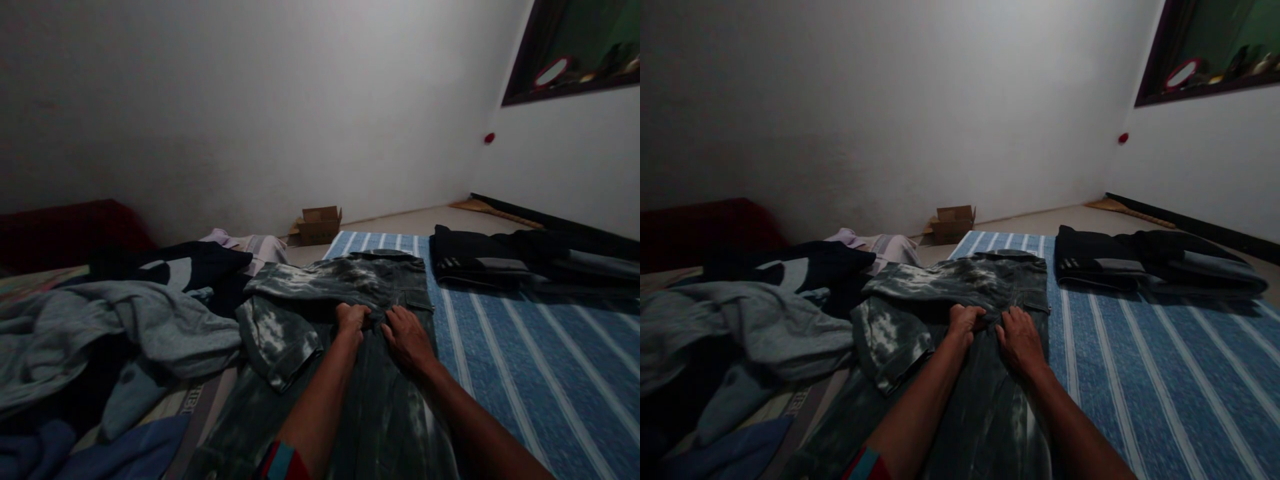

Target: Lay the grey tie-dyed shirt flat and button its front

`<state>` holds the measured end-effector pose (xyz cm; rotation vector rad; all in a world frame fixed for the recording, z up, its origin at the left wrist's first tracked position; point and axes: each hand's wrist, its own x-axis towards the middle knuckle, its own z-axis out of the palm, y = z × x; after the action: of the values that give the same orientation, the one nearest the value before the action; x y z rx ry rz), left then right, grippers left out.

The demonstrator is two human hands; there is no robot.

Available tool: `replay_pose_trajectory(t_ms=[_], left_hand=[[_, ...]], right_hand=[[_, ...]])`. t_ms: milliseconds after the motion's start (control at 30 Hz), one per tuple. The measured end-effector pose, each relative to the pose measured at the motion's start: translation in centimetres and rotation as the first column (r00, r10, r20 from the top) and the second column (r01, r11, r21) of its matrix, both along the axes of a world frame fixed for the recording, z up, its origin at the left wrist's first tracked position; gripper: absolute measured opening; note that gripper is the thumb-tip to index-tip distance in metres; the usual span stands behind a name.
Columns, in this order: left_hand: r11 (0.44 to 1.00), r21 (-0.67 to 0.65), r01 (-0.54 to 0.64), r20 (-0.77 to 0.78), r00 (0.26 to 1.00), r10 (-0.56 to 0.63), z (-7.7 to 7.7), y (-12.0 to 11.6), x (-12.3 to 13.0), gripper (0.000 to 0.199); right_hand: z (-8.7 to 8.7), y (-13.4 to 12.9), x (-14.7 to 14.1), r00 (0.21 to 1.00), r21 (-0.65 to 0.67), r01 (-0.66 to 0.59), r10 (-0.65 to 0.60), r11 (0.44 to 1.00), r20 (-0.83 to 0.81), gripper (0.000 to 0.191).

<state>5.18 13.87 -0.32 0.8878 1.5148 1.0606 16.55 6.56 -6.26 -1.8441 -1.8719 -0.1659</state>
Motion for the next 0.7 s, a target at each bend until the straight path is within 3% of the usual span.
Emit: replay_pose_trajectory(t_ms=[433,700], left_hand=[[1.000,0.011,0.012,-0.070,0.997,-0.011,-0.3,0.1,-1.0,0.029],[0.998,-0.045,0.042,0.000,0.999,-0.042,-0.2,-0.8,-1.4,0.021]], right_hand=[[0.7,-0.2,-0.2,1.000,-0.023,0.006,-0.006,1.000,0.006,0.029],[0.1,-0.2,-0.2,1.000,0.005,0.007,-0.007,1.000,0.023,0.030]])
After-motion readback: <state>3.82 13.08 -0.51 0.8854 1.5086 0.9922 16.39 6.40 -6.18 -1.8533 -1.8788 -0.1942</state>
